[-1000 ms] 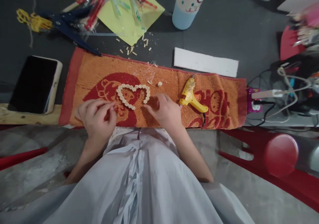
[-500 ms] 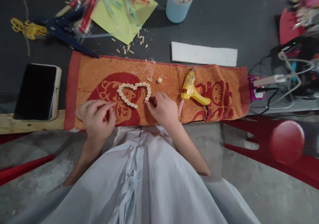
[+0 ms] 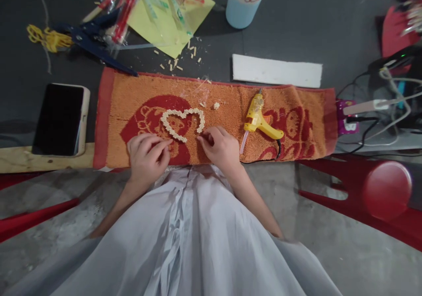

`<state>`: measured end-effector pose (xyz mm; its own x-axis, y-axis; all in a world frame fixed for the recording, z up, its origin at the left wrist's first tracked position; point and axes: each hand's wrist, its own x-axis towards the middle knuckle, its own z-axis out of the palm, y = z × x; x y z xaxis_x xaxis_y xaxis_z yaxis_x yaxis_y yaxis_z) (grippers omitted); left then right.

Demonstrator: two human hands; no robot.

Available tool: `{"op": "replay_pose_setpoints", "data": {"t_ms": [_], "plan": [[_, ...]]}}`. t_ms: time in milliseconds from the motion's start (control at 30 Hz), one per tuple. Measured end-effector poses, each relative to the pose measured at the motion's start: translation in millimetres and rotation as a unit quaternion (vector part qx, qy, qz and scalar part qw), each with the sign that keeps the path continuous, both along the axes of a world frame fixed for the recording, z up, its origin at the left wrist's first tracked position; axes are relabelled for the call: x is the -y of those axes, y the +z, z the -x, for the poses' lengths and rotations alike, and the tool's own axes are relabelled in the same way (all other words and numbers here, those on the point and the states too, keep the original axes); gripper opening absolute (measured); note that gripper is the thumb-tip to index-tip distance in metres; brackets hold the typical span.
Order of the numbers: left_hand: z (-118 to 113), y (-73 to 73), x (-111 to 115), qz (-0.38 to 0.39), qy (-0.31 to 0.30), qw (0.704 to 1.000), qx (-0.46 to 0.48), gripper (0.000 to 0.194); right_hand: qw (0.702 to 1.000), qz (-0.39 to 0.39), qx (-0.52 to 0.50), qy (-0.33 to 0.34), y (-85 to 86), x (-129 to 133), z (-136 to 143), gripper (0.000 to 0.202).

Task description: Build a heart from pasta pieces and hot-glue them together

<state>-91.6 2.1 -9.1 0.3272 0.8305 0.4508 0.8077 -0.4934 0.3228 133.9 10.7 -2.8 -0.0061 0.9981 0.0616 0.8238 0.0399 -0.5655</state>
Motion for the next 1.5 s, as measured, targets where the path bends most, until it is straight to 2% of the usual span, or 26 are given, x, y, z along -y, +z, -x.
{"op": "replay_pose_setpoints", "data": {"t_ms": [433,633,833,1133,1500], "plan": [[-0.9,-5.2,-4.2,0.070,0.015,0.997,0.024,0.030,0.999,-0.032,-0.026,0.031,-8.1,5.6,-4.5,0.021],[-1.0,-5.5,-6.0,0.047,0.006,0.999,0.015,0.029,0.997,-0.064,-0.038,0.038,-10.3,8.9,-6.6,0.023],[-0.8,-6.5,-4.3,0.080,0.019,0.996,0.028,0.031,0.997,-0.050,-0.036,0.042,-9.5,9.7,-6.4,0.027],[0.8,-6.5,-3.6,0.064,-0.012,0.998,0.017,0.031,0.998,-0.038,-0.025,0.050,-11.0,10.5,-7.4,0.028],[-0.3,-3.4,-5.3,0.018,-0.017,1.000,-0.015,0.027,0.996,-0.049,-0.025,0.074,-12.0,11.2,-8.0,0.030]]}}
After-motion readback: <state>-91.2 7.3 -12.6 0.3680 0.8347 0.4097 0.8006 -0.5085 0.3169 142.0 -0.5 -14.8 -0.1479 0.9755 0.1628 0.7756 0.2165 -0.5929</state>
